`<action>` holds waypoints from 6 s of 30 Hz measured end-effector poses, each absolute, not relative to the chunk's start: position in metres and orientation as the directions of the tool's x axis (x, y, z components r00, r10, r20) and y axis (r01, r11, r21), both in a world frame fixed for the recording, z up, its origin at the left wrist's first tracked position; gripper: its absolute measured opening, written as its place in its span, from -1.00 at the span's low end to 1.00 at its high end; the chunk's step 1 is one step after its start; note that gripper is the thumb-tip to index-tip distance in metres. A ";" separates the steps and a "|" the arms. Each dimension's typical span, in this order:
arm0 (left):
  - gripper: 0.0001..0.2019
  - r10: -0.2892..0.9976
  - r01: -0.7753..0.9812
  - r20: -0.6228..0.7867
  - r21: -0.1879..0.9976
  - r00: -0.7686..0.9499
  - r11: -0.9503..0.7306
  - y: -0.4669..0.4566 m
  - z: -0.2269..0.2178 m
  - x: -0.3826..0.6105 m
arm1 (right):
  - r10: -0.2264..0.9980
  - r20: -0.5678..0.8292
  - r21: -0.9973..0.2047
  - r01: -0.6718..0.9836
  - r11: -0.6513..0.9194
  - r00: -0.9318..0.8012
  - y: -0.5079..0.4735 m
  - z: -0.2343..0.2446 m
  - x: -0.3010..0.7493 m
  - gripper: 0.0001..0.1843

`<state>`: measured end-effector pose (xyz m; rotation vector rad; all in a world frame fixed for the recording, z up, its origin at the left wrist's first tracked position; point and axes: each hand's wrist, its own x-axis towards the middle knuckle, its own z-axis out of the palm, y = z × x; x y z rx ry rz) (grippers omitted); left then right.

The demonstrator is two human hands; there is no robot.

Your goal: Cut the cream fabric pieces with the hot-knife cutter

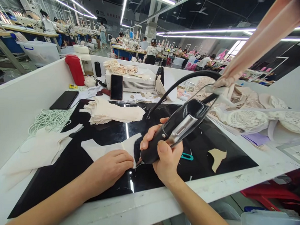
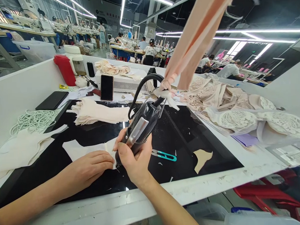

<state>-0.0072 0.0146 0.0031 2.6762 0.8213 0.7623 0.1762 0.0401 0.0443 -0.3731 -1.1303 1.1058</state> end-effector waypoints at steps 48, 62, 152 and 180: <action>-0.69 0.614 0.439 0.401 0.448 0.680 -0.779 0.013 0.002 -0.013 | 0.868 0.496 -0.783 -0.432 0.449 0.003 0.030 0.049 0.174 -0.57; -0.62 0.552 0.394 0.245 0.482 0.797 -0.783 -0.017 0.023 -0.016 | 0.856 0.517 -0.769 -0.433 0.470 0.012 0.031 0.060 0.196 -0.56; -0.72 0.590 0.564 0.364 0.188 0.721 -0.804 0.005 0.002 0.005 | 0.841 0.527 -0.773 -0.343 0.534 0.122 0.042 0.049 0.210 -0.59; -0.68 0.640 0.566 0.438 0.302 0.632 -0.767 -0.001 -0.009 0.011 | 0.861 0.491 -0.792 -0.344 0.504 0.129 0.049 0.053 0.186 -0.59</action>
